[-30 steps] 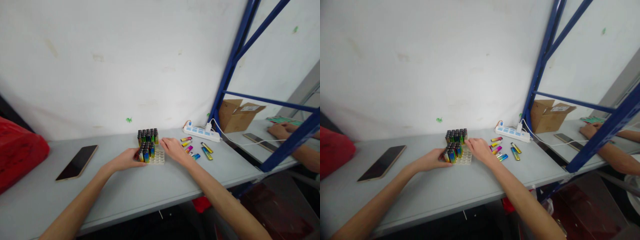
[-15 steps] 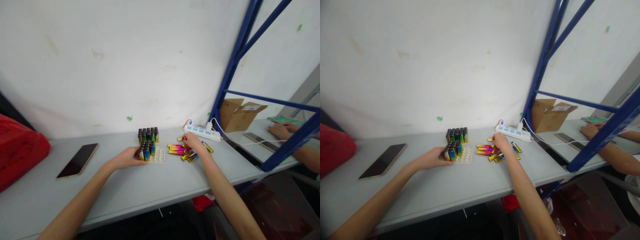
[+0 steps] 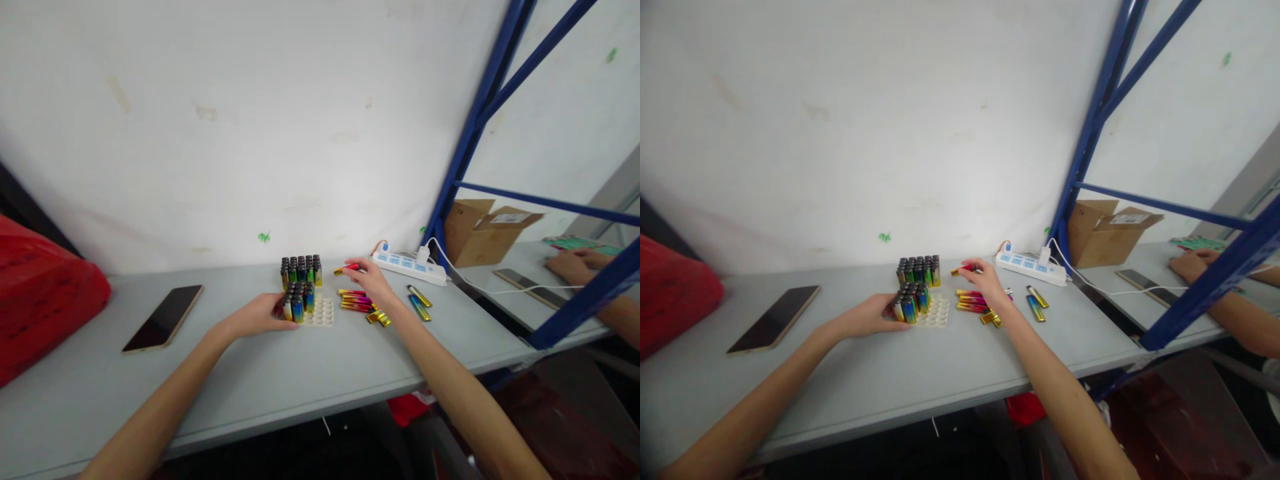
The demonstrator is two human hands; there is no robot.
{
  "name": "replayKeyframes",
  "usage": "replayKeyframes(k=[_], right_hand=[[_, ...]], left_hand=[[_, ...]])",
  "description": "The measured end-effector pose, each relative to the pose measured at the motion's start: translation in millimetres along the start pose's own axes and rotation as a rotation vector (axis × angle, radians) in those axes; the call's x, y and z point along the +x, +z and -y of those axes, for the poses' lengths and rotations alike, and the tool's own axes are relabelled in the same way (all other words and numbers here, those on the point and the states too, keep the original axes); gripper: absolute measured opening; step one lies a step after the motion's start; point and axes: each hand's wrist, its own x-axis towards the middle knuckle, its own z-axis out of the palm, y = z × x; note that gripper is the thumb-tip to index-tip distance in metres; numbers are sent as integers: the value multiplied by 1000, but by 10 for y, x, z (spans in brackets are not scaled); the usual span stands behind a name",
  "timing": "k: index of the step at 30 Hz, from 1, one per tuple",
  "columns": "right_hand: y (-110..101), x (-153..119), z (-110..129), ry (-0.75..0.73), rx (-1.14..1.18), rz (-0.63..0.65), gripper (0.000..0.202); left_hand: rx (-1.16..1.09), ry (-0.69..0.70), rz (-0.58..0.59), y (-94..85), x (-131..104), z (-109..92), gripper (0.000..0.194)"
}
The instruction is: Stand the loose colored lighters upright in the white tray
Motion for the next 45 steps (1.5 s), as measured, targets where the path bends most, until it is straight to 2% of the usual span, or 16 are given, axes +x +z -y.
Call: replayKeyframes(k=[3, 8, 13, 16, 19, 23, 27, 32, 36, 40, 45], right_hand=[[142, -67, 28, 107, 178, 83, 41], [277, -123, 70, 175, 301, 177, 45], [351, -196, 110, 225, 276, 306, 43], [396, -227, 128, 264, 210, 304, 49], [441, -234, 120, 274, 128, 249, 59], [481, -236, 68, 289, -35, 148, 51], [495, -247, 28, 273, -121, 137, 46], [509, -249, 60, 190, -141, 165, 54], [497, -271, 106, 51, -171, 257, 63], [478, -323, 148, -162, -361, 317, 52], [455, -373, 213, -480, -610, 186, 31]], left_hand=[[-6, 13, 0, 2, -3, 4, 52], [-11, 19, -12, -1, -7, -10, 51], [-31, 12, -4, 4, 0, -12, 51], [-12, 16, -12, 7, 6, 4, 52], [-9, 15, -14, 8, 6, 14, 53], [-48, 25, -1, 4, -1, 0, 51], [-18, 17, -11, -6, -4, -21, 50], [-5, 16, -4, -8, -3, -14, 50], [-11, 22, -10, 0, -4, -5, 50], [-6, 33, -24, 13, -5, 7, 49], [-65, 44, -30, 33, 0, 32, 54]])
